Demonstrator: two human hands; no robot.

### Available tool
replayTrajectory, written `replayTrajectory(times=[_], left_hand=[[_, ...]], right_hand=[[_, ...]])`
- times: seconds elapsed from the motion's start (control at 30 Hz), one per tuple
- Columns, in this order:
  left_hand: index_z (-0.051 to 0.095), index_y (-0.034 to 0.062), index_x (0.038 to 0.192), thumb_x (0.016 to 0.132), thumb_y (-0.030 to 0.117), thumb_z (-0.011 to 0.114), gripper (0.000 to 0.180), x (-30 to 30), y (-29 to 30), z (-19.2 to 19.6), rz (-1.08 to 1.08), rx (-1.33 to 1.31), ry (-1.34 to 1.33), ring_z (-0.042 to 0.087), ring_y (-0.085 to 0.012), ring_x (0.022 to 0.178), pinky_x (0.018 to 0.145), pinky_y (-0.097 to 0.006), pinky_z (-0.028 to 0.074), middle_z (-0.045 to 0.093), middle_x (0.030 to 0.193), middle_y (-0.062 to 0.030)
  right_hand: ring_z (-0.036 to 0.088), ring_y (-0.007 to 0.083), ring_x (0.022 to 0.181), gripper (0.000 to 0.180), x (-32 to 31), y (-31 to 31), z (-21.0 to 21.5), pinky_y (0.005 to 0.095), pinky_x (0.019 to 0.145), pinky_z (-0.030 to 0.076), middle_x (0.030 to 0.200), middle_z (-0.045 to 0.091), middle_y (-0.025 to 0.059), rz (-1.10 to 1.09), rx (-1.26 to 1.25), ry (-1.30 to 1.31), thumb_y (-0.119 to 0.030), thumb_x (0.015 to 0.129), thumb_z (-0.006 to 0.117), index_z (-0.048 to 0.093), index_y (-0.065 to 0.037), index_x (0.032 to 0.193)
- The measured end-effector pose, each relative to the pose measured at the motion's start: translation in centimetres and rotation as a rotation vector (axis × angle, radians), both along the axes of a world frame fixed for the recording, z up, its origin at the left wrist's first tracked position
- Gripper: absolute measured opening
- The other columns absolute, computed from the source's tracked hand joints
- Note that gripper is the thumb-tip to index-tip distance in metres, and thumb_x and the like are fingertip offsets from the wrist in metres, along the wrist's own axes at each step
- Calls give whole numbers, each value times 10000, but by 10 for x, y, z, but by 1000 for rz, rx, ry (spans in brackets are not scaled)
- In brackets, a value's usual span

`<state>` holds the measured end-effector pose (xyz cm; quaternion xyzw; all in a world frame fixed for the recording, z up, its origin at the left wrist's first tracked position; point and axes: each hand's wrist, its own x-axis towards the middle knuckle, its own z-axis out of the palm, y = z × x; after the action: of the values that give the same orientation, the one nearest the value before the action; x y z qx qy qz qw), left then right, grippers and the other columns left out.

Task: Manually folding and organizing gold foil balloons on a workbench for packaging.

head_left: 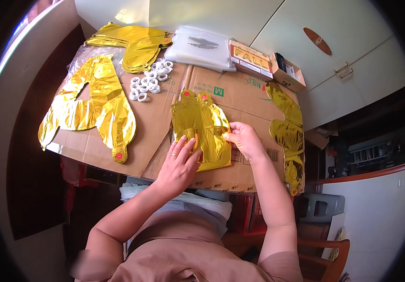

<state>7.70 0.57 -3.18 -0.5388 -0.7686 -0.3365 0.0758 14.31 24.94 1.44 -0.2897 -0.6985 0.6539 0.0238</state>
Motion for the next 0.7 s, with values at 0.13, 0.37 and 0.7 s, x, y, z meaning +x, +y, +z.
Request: replayTrajectory(times=[0.13,0.37,0.7], left_hand=[[620,34,1228,851,124,713,398,-1,0,0,1,10,6,432,-427,1357,1137,-561,350,523,1372,-210],[628,46,1219,854,133,712,385,0,0,1,8,2,-8,435,-425,1357,1138,-562,349,531,1367,-203],[606,61,1250,866,182,700,413,0,-2,-3,25,-49,16,391,-417,1395,1161,-533,323,513,1393,-196]], right_hand=[[669,126,935,342,-5,-2,1,264,873,540,1084,695,84,24,-77,41,66,885,640,590,51,1223],[652,129,970,351,-3,-3,-32,267,867,529,1080,682,74,-11,67,248,95,870,637,590,45,1214],[643,149,953,500,22,-10,-18,281,871,549,1094,637,98,-97,96,268,14,886,695,499,74,1342]])
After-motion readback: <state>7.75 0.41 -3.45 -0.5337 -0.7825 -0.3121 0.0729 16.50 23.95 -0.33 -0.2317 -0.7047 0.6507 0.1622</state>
